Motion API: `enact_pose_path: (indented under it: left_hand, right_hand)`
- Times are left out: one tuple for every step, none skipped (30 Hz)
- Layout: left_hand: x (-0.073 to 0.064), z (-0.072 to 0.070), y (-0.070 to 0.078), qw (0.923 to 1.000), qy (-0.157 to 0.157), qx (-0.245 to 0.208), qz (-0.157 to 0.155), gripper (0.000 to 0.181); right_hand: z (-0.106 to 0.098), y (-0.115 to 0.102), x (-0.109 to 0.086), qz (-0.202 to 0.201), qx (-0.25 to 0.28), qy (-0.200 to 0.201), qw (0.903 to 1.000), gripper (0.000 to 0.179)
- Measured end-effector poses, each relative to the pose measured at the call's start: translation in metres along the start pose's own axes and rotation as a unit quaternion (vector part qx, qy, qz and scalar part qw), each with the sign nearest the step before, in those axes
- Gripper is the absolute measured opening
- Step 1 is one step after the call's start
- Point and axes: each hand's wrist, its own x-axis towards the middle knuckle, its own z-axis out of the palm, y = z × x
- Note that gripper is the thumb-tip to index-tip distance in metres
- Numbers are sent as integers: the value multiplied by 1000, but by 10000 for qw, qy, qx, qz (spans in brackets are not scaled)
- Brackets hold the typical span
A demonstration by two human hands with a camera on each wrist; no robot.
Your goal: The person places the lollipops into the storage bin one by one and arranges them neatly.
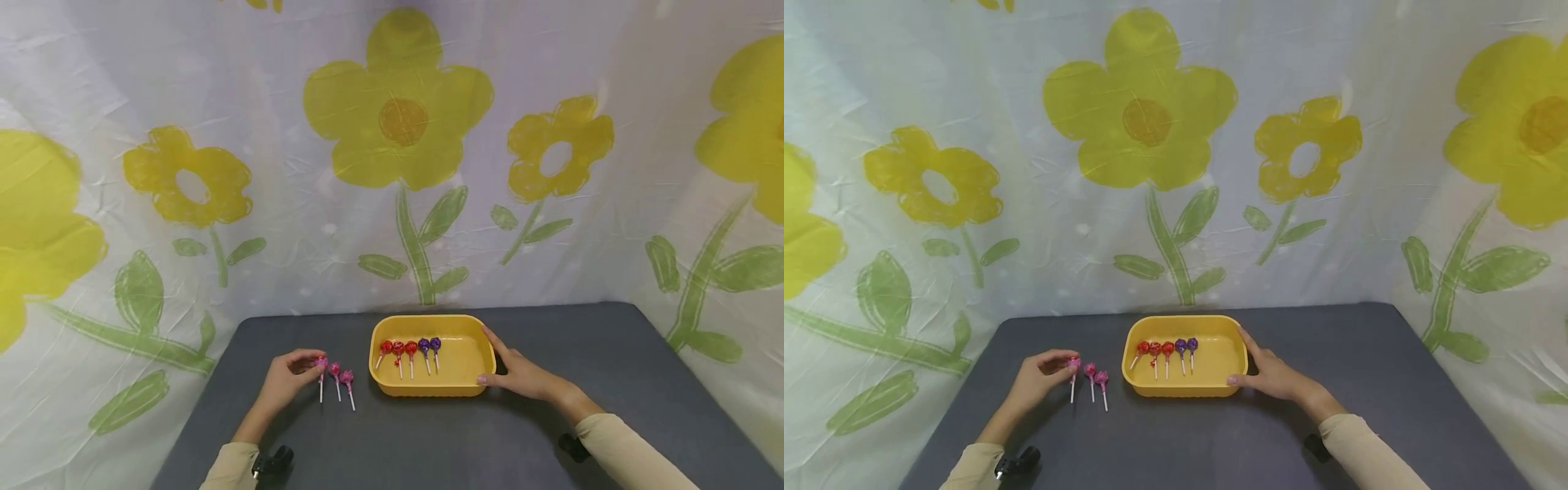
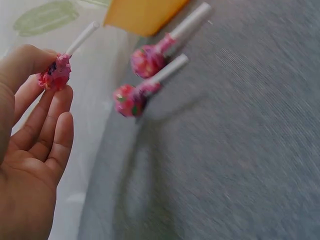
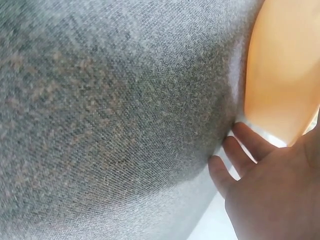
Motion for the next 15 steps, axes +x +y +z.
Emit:
enact_pose_path:
  left_hand:
    - [3, 1, -2, 10000, 19, 5, -35, 28]
    - [6, 1, -3, 10000, 37, 37, -68, 29]
    - [8, 2, -5, 9999, 65, 65, -101, 29]
    - [11, 3, -6, 9999, 68, 104, -121, 30]
    - [13, 3, -6, 9998, 90, 154, -129, 30]
    - [15, 4, -6, 9997, 92, 206, -129, 30]
    - [17, 5, -6, 9995, 111, 246, -136, 30]
    - [18, 6, -6, 9995, 115, 286, -122, 30]
    - [20, 7, -4, 9994, 141, 290, -116, 29]
    - [21, 8, -2, 9994, 158, 298, -115, 29]
    - [23, 10, -1, 9994, 187, 262, -117, 28]
    - [25, 11, 0, 9996, 180, 212, -99, 28]
    - [26, 13, 2, 9997, 178, 134, -78, 28]
    - [28, 14, 4, 9999, 145, 70, -40, 28]
    - [29, 17, 6, 9999, 117, -19, -18, 28]
  right_hand:
    - [0, 0, 0, -17, -25, 25, 10000, 106]
    - [-1, 0, 0, -28, -67, 52, 10000, 105]
    - [-1, 0, 0, -44, -105, 76, 9999, 105]
    - [-2, 0, 0, -23, -111, 93, 9999, 105]
    - [-2, 0, 0, 3, -137, 106, 9998, 105]
    - [-2, 0, 0, 24, -151, 105, 9998, 105]
    - [-2, 0, 0, 32, -162, 96, 9998, 105]
    - [-2, 0, -1, 34, -153, 81, 9998, 105]
    - [-1, 1, -1, 44, -116, 62, 9999, 105]
    - [-1, 1, 0, 50, -77, 42, 9999, 105]
    - [-1, 1, 0, 40, -60, 29, 10000, 106]
    - [0, 1, 0, 22, -37, 15, 10000, 106]
    - [0, 2, 0, 49, -22, 5, 10000, 105]
    - [1, 2, 0, 70, -1, 6, 10000, 105]
    - [1, 1, -1, 105, -9, 8, 9999, 105]
